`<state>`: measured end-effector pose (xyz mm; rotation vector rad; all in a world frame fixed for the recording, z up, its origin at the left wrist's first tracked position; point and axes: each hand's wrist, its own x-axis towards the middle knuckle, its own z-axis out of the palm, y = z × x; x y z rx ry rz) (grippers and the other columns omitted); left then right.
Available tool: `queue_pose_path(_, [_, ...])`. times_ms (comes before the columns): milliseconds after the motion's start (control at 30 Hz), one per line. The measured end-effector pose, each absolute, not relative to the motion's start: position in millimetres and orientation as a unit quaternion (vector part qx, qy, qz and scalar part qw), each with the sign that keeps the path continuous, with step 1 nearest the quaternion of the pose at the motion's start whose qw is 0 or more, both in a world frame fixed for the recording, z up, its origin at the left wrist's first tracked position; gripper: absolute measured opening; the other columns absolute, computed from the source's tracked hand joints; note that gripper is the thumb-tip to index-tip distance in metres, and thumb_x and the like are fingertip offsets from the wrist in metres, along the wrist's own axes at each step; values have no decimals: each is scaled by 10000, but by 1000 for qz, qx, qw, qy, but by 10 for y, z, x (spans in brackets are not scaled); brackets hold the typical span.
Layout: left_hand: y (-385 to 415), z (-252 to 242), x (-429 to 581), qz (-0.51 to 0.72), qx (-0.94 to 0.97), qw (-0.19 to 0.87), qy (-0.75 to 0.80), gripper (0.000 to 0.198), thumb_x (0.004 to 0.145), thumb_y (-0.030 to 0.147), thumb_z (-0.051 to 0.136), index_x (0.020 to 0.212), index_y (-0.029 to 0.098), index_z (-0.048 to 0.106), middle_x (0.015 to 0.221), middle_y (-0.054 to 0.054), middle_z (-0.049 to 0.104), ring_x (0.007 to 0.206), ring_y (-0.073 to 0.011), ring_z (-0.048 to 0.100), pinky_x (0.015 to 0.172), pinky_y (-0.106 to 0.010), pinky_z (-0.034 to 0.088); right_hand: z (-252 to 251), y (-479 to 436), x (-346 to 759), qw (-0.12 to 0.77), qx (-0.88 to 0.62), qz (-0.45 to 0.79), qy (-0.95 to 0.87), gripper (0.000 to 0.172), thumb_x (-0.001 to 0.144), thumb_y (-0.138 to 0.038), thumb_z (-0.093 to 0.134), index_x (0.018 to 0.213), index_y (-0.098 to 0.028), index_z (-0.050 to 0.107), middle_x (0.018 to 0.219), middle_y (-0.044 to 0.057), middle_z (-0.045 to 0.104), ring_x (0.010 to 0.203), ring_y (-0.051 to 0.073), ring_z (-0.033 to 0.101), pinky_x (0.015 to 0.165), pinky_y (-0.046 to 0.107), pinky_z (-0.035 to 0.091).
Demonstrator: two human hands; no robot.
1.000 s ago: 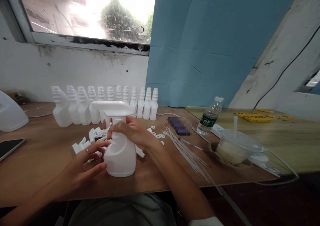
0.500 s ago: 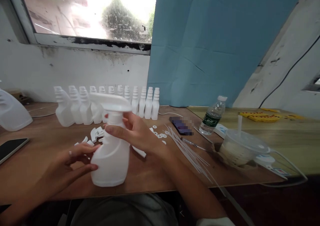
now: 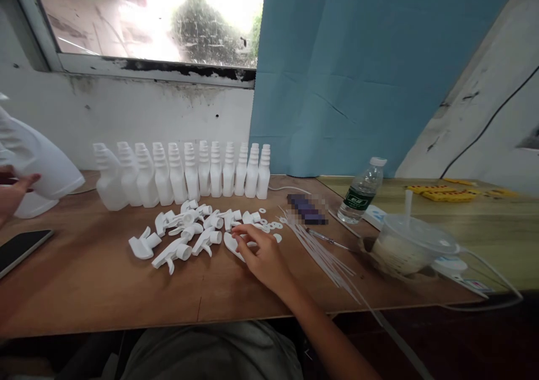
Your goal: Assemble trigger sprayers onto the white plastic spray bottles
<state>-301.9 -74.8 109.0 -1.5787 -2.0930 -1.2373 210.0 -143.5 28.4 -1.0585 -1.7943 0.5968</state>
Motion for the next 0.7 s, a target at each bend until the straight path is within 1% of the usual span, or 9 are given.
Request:
queue_pose_path(67, [-711,1006,-3072,-408,-505,134,-748,384,744,521,607,710,214,379,672,25,347,950,-260,506,971,-429,398,233,-1402,2097,457,-451,154,-751,161,925,-266,507,991,-207,641,948,61,698,762,180,647,663,294,506])
queue_pose_path(133, [-698,915,-3098,-388,-499,122,-765,368,735,471,602,676,214,346,677,16,324,963,-264,498,926,-382,411,211,-1393,2110,447,-465,77,-760,167,913,-224,490,961,-200,648,872,56,703,757,188,636,689,300,491])
queue_pose_path(233, [-669,796,-3162,-369,-481,108,-788,345,692,430,604,653,209,341,676,10,303,928,-267,501,829,-338,408,199,-1399,2140,439,-481,36,-758,175,899,-192,471,928,-198,643,771,35,690,688,177,624,684,292,468])
queue_pose_path(300, [-646,740,-3225,-367,-471,105,-795,343,673,428,602,655,206,340,680,12,299,918,-267,503,805,-334,399,190,-1403,2151,435,-486,34,-757,167,901,-200,473,924,-203,639,769,27,692,671,171,626,684,286,460])
queue_pose_path(433, [-635,693,-3301,-360,-483,96,-792,393,688,460,602,684,219,292,718,15,278,1015,-310,496,891,-388,400,168,-1405,2159,418,-495,34,-761,167,912,-230,478,927,-208,643,750,23,687,661,174,629,679,281,453])
queue_pose_path(533, [-630,670,-3308,-351,-484,106,-794,426,697,479,594,693,230,248,744,9,290,1086,-335,482,957,-420,404,151,-1408,2169,416,-504,35,-756,175,911,-232,472,923,-209,645,724,24,683,655,182,636,664,280,458])
queue_pose_path(633, [-597,610,-3356,-337,-492,119,-794,443,726,524,568,709,235,233,776,-10,357,1147,-372,462,974,-475,418,144,-1402,2197,422,-507,31,-751,184,921,-237,461,929,-213,643,760,28,700,663,188,651,680,292,476])
queue_pose_path(700, [-564,569,-3419,-327,-492,123,-797,456,735,571,568,730,233,262,823,-29,423,1163,-399,464,958,-511,435,150,-1379,2242,421,-509,12,-751,189,921,-233,458,931,-217,647,804,37,715,702,201,665,689,304,486])
